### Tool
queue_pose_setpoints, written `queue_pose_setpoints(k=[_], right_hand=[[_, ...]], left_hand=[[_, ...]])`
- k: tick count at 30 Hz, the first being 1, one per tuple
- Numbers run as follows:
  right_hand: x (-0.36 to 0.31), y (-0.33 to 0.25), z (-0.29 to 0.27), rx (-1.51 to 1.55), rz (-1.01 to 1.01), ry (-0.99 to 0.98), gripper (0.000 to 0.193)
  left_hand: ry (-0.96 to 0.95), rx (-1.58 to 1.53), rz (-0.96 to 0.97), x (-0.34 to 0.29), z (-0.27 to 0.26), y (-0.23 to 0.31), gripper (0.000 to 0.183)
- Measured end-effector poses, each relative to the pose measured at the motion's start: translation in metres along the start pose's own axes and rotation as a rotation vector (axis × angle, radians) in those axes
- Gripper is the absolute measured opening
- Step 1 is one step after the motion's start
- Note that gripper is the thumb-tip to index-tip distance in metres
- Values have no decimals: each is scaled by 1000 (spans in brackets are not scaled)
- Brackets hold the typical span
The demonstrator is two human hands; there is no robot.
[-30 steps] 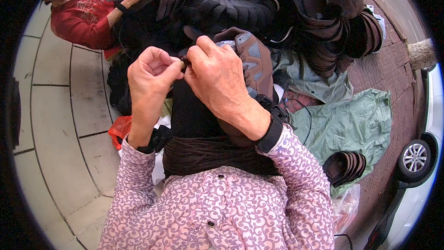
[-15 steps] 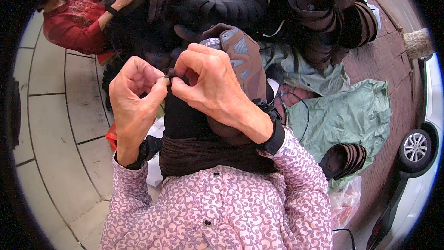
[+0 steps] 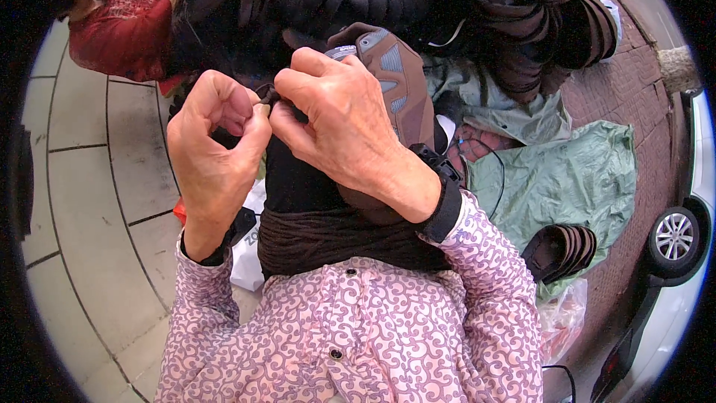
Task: The recorder sits on the ground and laces multiple shoes.
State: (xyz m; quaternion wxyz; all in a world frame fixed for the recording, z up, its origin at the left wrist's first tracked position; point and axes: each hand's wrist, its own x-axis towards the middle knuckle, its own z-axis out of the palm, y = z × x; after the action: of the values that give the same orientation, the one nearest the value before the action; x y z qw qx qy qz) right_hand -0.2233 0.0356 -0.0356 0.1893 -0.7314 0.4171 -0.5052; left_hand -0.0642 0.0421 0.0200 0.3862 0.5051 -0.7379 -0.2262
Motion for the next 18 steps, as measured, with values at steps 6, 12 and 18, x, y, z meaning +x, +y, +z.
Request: queue_pose_setpoints(k=[6, 12, 18], right_hand=[[1, 5, 0, 206, 180, 11, 12], [-5, 5, 3, 465, 398, -85, 25], [-3, 3, 1, 530, 406, -109, 18]], left_hand=[[-189, -716, -520, 31, -21, -32, 16], [-233, -728, -483, 19, -18, -41, 16], [-89, -532, -351, 7, -14, -19, 15]])
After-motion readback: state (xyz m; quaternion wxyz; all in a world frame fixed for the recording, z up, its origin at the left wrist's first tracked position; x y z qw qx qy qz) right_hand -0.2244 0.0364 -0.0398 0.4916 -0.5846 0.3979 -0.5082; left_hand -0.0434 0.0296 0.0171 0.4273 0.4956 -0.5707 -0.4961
